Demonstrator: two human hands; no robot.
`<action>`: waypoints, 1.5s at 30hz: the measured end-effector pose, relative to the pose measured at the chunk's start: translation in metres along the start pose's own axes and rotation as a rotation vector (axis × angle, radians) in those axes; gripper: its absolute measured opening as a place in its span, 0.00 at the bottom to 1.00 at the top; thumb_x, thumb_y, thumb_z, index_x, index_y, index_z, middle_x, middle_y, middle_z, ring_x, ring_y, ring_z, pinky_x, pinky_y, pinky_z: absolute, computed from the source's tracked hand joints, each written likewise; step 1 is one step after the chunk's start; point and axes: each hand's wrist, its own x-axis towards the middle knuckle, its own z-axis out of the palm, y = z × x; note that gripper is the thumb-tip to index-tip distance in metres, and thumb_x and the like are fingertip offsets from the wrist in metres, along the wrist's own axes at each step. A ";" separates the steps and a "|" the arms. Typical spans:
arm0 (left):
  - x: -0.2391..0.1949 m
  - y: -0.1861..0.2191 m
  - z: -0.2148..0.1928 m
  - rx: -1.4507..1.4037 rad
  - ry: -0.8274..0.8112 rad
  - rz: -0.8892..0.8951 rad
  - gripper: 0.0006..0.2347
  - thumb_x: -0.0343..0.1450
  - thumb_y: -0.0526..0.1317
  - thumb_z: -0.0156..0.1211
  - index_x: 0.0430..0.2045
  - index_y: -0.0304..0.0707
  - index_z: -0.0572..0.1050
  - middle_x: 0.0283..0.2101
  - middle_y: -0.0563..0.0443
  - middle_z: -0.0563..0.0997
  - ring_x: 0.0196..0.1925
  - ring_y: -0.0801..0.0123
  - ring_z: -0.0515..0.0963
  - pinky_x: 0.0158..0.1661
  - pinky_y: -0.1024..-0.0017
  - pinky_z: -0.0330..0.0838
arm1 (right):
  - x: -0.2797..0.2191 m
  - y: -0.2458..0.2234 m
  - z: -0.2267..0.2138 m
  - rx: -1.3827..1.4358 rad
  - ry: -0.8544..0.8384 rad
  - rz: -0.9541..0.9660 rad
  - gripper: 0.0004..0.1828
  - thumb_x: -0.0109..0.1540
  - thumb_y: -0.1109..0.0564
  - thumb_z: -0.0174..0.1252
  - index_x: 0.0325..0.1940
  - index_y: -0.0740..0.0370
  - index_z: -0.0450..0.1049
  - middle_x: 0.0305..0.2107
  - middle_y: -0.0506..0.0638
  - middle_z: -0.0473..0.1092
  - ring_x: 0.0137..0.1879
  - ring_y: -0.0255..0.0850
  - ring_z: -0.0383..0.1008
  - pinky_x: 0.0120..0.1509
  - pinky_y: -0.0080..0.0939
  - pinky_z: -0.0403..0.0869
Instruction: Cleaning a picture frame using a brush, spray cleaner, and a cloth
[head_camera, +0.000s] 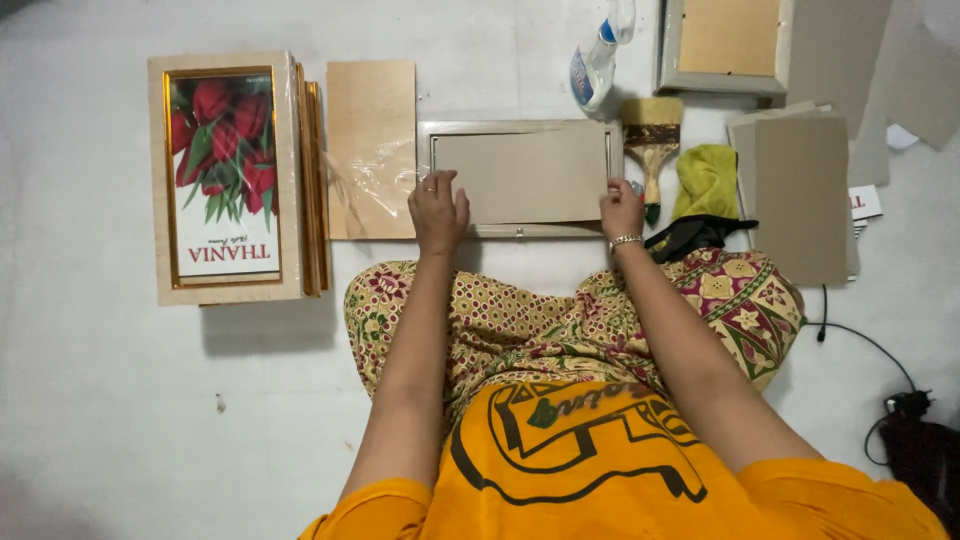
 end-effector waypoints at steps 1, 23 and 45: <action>0.000 0.000 -0.002 -0.002 0.000 0.002 0.15 0.66 0.49 0.60 0.47 0.58 0.74 0.49 0.63 0.75 0.54 0.72 0.75 0.54 0.65 0.65 | 0.003 -0.003 -0.003 0.000 0.003 0.001 0.19 0.57 0.57 0.59 0.53 0.50 0.78 0.41 0.49 0.78 0.55 0.47 0.76 0.60 0.50 0.75; 0.006 0.005 -0.013 -0.012 -0.273 -0.261 0.13 0.67 0.32 0.61 0.47 0.39 0.75 0.48 0.47 0.78 0.47 0.57 0.75 0.54 0.54 0.67 | 0.073 0.198 -0.300 0.536 0.380 0.961 0.12 0.68 0.61 0.45 0.50 0.56 0.73 0.40 0.50 0.77 0.30 0.36 0.82 0.29 0.28 0.87; -0.017 -0.040 0.025 0.016 -0.224 -0.768 0.12 0.65 0.34 0.58 0.42 0.45 0.75 0.46 0.49 0.72 0.48 0.48 0.78 0.48 0.51 0.75 | 0.077 -0.047 -0.129 -0.323 -0.173 -0.070 0.14 0.65 0.49 0.58 0.53 0.48 0.79 0.46 0.51 0.77 0.56 0.54 0.75 0.59 0.56 0.73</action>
